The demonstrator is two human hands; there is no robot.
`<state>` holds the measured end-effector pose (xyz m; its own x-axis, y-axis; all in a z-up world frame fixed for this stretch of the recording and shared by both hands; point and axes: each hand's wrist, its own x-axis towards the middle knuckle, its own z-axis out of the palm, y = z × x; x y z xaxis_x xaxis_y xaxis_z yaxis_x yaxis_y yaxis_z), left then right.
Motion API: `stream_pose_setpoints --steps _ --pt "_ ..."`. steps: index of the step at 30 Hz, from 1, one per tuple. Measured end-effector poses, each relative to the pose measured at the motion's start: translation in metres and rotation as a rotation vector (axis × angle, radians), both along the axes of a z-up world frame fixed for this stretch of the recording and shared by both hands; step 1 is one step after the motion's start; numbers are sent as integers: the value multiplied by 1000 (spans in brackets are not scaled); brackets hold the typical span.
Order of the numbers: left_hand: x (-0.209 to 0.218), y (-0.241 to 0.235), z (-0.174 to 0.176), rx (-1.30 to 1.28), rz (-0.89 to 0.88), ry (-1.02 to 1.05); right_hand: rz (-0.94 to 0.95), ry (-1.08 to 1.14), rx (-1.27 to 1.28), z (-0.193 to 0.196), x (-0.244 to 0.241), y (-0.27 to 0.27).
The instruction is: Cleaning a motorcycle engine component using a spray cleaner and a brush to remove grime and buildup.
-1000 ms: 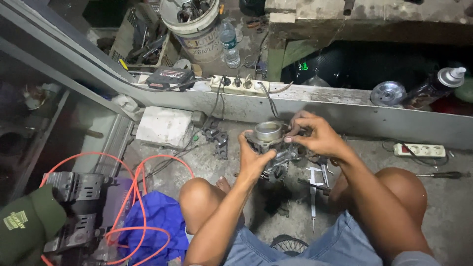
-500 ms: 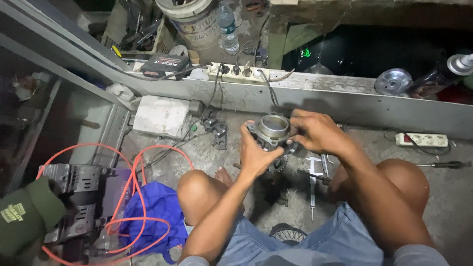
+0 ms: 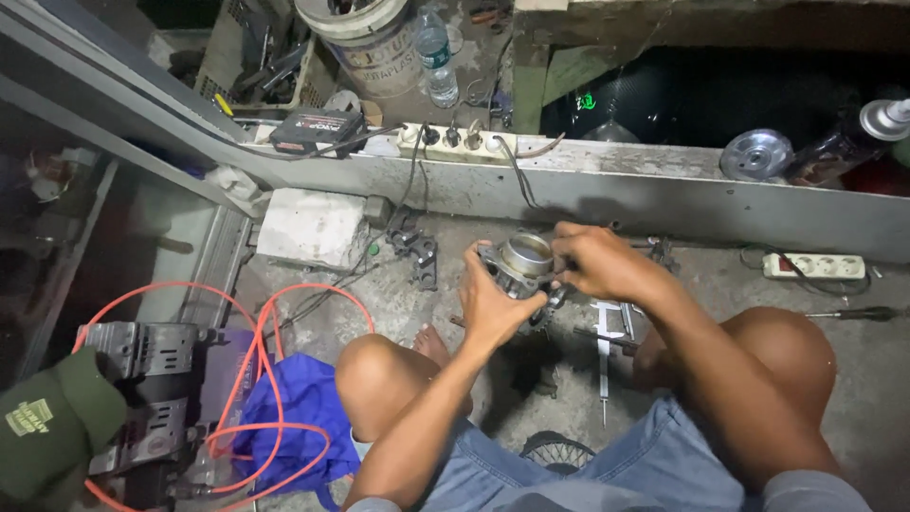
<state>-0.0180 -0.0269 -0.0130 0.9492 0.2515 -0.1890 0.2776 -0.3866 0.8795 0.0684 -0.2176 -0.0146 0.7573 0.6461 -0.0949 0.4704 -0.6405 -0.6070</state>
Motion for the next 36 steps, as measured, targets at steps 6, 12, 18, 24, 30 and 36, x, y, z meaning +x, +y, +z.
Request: stream_pose_setpoints --steps 6,12,18,24,30,36 --pt "-2 -1 2 36 23 43 -23 -38 11 -17 1 -2" --pt "-6 13 -58 -176 114 -32 -207 23 688 -13 25 -30" --pt "8 3 -41 -439 236 -129 -568 -79 828 -14 -13 2" --pt "6 -16 -23 -642 461 -89 -697 -316 802 -37 -28 37" --pt "9 -29 -21 -640 496 -147 -737 -346 788 -51 -20 51" --pt "11 -23 -44 -572 436 -170 -732 -119 805 -45 -10 49"
